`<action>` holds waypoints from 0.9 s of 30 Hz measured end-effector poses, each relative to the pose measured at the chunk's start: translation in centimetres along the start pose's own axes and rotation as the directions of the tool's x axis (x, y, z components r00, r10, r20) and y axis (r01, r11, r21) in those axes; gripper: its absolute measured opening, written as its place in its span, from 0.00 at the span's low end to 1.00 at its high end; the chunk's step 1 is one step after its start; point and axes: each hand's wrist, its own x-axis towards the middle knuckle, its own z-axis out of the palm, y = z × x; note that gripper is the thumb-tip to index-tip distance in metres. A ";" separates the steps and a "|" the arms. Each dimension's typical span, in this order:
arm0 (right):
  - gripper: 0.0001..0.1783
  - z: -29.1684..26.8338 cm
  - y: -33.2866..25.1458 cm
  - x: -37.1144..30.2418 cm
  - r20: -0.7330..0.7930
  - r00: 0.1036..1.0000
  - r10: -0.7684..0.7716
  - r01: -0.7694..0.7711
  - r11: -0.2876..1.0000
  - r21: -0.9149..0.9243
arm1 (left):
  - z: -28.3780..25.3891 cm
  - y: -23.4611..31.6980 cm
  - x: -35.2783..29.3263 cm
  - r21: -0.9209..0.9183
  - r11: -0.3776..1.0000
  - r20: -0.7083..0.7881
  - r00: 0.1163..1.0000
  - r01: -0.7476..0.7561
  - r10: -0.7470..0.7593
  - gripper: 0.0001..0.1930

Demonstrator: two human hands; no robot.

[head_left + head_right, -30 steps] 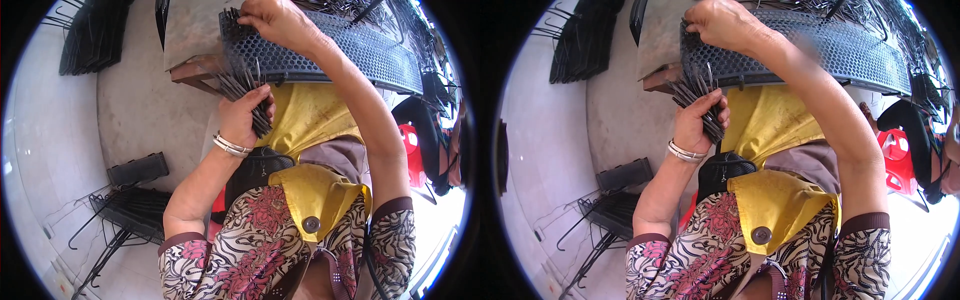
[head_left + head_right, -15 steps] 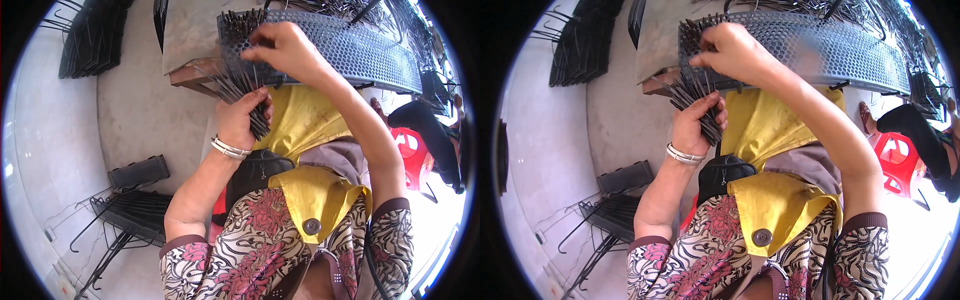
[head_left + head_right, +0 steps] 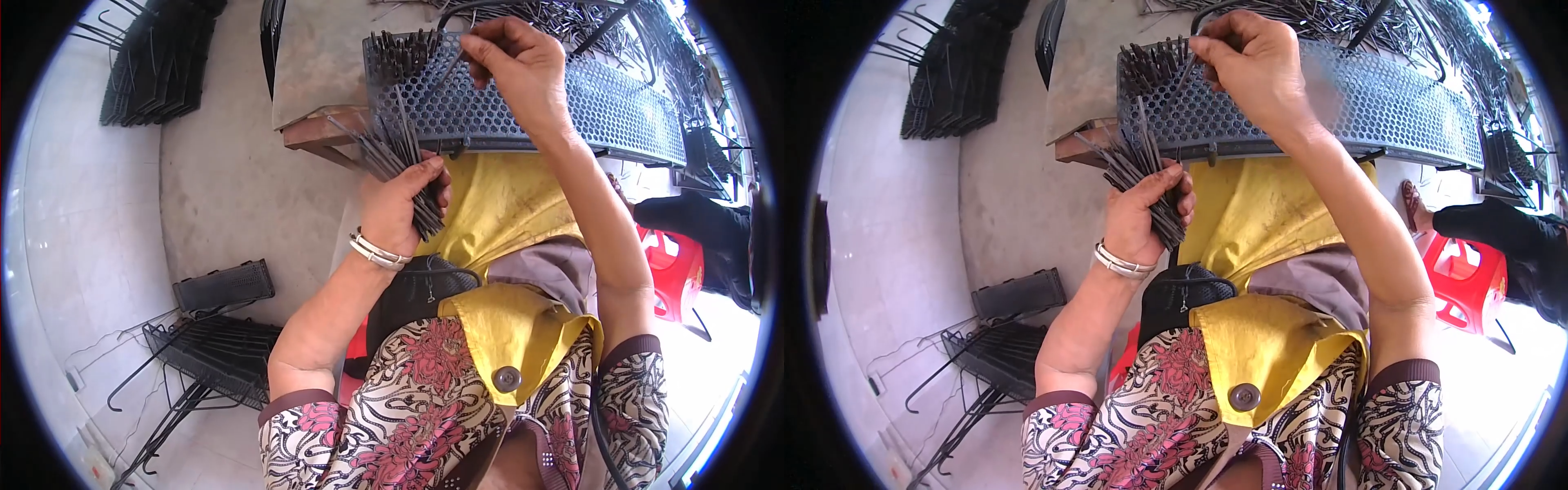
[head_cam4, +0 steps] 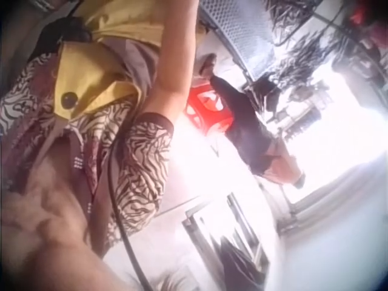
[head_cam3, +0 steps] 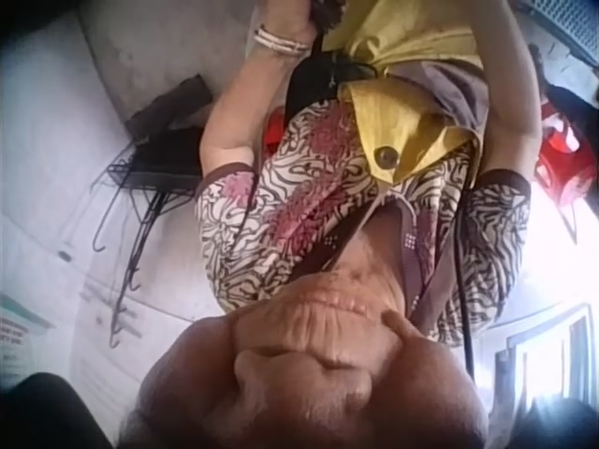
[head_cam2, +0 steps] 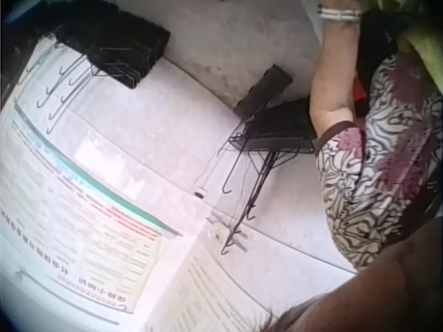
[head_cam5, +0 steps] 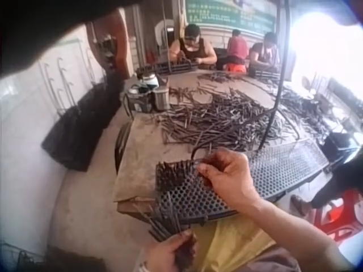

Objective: Inserting thin metal rods into a perforated metal plate or mesh.

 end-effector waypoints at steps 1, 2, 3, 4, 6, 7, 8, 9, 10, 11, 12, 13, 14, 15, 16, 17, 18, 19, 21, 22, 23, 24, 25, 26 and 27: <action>0.04 0.2 0.5 0.4 -0.077 0.995 -0.068 0.064 0.996 -0.053 | 0.1 0.1 0.0 -0.017 1.000 -0.005 1.000 0.007 -0.007 0.05; 0.04 0.3 0.7 0.5 -0.078 0.995 -0.068 0.064 0.996 -0.054 | 0.2 0.1 0.0 -0.035 0.999 -0.009 1.000 0.014 -0.014 0.05; 0.03 0.5 0.9 0.6 -0.114 0.986 -0.121 0.115 0.992 -0.061 | 0.2 0.0 0.0 -0.035 0.999 -0.009 1.000 0.015 -0.015 0.05; 0.03 0.8 0.9 0.7 -0.149 0.973 -0.174 0.165 0.984 -0.068 | 0.3 0.0 0.0 0.007 1.000 -0.023 1.000 -0.010 0.010 0.05; 0.03 1.1 1.4 0.9 -0.095 0.979 -0.181 0.170 0.980 -0.107 | 0.3 0.1 -0.1 0.049 0.998 -0.037 0.999 -0.033 0.035 0.05; 0.05 1.3 1.6 1.0 -0.039 0.982 -0.184 0.176 0.973 -0.146 | 0.3 0.1 -0.1 0.036 0.999 -0.048 0.998 -0.028 0.029 0.06; 0.05 1.3 1.6 1.1 -0.038 0.983 -0.182 0.175 0.974 -0.145 | 0.3 0.2 -0.1 0.024 0.999 -0.059 0.998 -0.022 0.023 0.06; 0.05 1.3 1.6 1.3 0.075 0.901 -0.427 0.430 0.858 -0.281 | 0.2 0.2 -0.1 0.023 0.999 -0.061 0.998 -0.022 0.023 0.06; 0.06 1.3 1.7 1.5 0.218 0.753 -0.620 0.651 0.660 -0.375 | 0.1 0.1 -0.1 0.015 1.000 -0.077 0.997 -0.016 0.018 0.06; 0.06 1.3 1.9 1.9 0.306 0.710 -0.634 0.704 0.637 -0.314 | 0.0 0.0 0.0 0.007 1.000 -0.093 0.996 -0.011 0.012 0.07; 0.06 1.4 2.0 1.8 0.306 0.711 -0.633 0.704 0.637 -0.314 | 0.1 0.0 0.0 0.007 1.000 -0.093 0.996 -0.010 0.011 0.07; 0.06 1.7 1.8 1.7 0.381 0.722 -0.578 0.692 0.619 -0.372 | 0.2 0.0 -0.1 0.024 0.999 -0.100 0.995 -0.029 0.031 0.07; 0.05 2.0 1.5 1.7 0.449 0.730 -0.515 0.682 0.593 -0.428 | 0.3 0.0 -0.1 0.041 0.998 -0.105 0.993 -0.047 0.051 0.07; 0.06 2.3 1.2 1.9 0.461 0.742 -0.487 0.669 0.582 -0.461 | 0.3 -0.1 -0.1 0.041 0.998 -0.107 0.993 -0.046 0.050 0.07; 0.06 2.4 1.3 2.0 0.461 0.742 -0.487 0.669 0.583 -0.461 | 0.2 -0.2 0.0 0.042 0.998 -0.100 0.994 -0.039 0.043 0.07; 0.06 2.4 1.7 2.3 0.527 0.726 -0.442 0.687 0.500 -0.527 | 0.1 -0.3 0.1 0.043 0.999 -0.092 0.995 -0.031 0.035 0.07; 0.07 2.4 2.0 2.5 0.585 0.712 -0.388 0.702 0.409 -0.583 | 0.2 -0.4 0.1 0.044 0.999 -0.091 0.995 -0.030 0.034 0.07; 0.07 2.4 2.1 2.6 0.585 0.712 -0.389 0.702 0.407 -0.584 | 0.4 -0.3 -0.1 0.062 0.997 -0.089 0.995 -0.043 0.049 0.06; 0.09 2.1 2.2 2.6 0.546 0.704 -0.455 0.709 0.404 -0.578 | 0.8 -0.2 -0.3 0.081 0.995 -0.082 0.995 -0.057 0.063 0.06; 0.09 2.2 1.8 2.4 0.549 0.701 -0.456 0.712 0.404 -0.574 | 0.9 -0.2 -0.4 0.060 0.997 -0.078 0.996 -0.039 0.043 0.06; 0.10 2.0 1.3 1.8 0.464 0.792 -0.396 0.609 0.564 -0.558 | 0.9 -0.2 -0.5 0.039 0.999 -0.073 0.997 -0.020 0.023 0.06; 0.11 1.8 0.7 1.3 0.382 0.869 -0.315 0.484 0.704 -0.520 | 1.0 -0.2 -0.5 0.038 0.999 -0.076 0.997 -0.022 0.025 0.06; 0.11 1.6 0.0 0.9 0.404 0.903 -0.144 0.344 0.807 -0.480 | 1.0 -0.2 -0.5 0.064 0.997 -0.072 0.997 -0.031 0.035 0.06; 0.11 1.7 -0.2 0.3 0.407 0.902 -0.145 0.345 0.808 -0.477 | 1.0 -0.1 -0.6 0.090 0.995 -0.069 0.997 -0.039 0.046 0.05; 0.09 1.8 -0.4 -0.2 0.402 0.915 0.036 0.121 0.926 -0.359 | 1.0 -0.1 -0.7 0.089 0.995 -0.074 0.996 -0.042 0.048 0.05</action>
